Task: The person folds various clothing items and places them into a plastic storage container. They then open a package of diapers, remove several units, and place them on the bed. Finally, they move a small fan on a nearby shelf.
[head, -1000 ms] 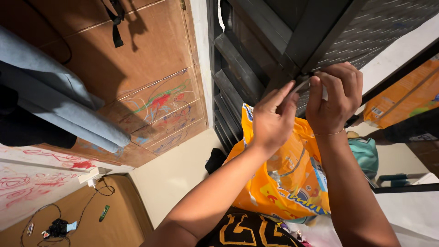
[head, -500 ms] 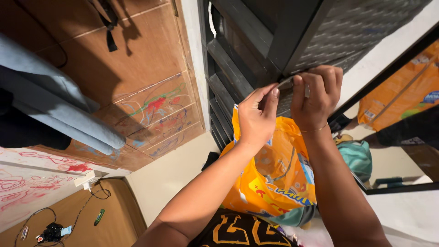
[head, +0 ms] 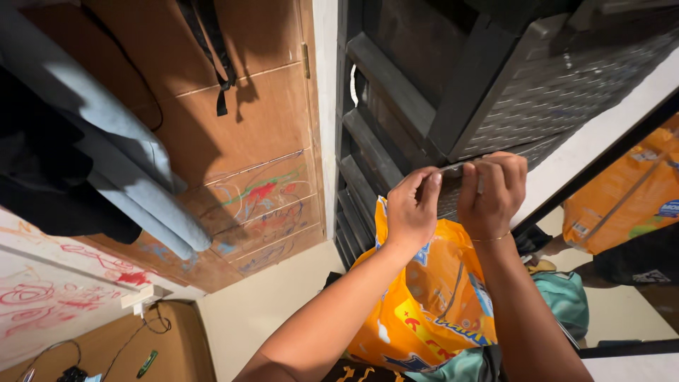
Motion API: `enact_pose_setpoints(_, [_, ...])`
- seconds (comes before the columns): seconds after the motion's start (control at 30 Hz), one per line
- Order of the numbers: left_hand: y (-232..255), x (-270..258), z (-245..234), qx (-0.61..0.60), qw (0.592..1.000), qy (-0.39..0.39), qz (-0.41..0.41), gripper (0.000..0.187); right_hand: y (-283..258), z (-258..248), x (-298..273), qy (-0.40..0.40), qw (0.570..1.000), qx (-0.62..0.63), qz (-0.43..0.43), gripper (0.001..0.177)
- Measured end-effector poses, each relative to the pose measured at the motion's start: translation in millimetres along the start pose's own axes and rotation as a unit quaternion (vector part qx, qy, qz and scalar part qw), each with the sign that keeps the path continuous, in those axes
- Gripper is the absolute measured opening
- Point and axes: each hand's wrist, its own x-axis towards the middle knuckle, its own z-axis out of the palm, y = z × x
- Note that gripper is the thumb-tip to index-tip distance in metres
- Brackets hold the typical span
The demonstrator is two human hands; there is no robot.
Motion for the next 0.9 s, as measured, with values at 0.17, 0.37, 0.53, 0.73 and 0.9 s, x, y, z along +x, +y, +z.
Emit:
enact_pose_setpoints(0.17, [-1,-1,1,-0.011,1.000,0.000,0.029,0.023,-7,-2,8,0.003,1.000,-0.004,0.003,0.008])
enact_pose_setpoints(0.37, [1,-13,5,-0.030,0.999,-0.014,0.037,0.020,-16,-12,13,-0.016,1.000,-0.002,-0.003,0.006])
enact_pose_setpoints(0.53, [6,-17,2,0.008,0.999,-0.023,0.024,0.022,-20,-15,15,-0.001,1.000,0.007,-0.011,0.003])
enact_pose_setpoints(0.73, [-4,-5,10,-0.035,0.999,0.013,0.033,0.020,-14,-13,16,0.006,0.999,0.026,-0.027,0.003])
enact_pose_setpoints(0.9, [-10,0,14,-0.059,0.998,0.035,-0.008,0.022,-10,-13,19,0.001,0.999,0.036,-0.022,0.005])
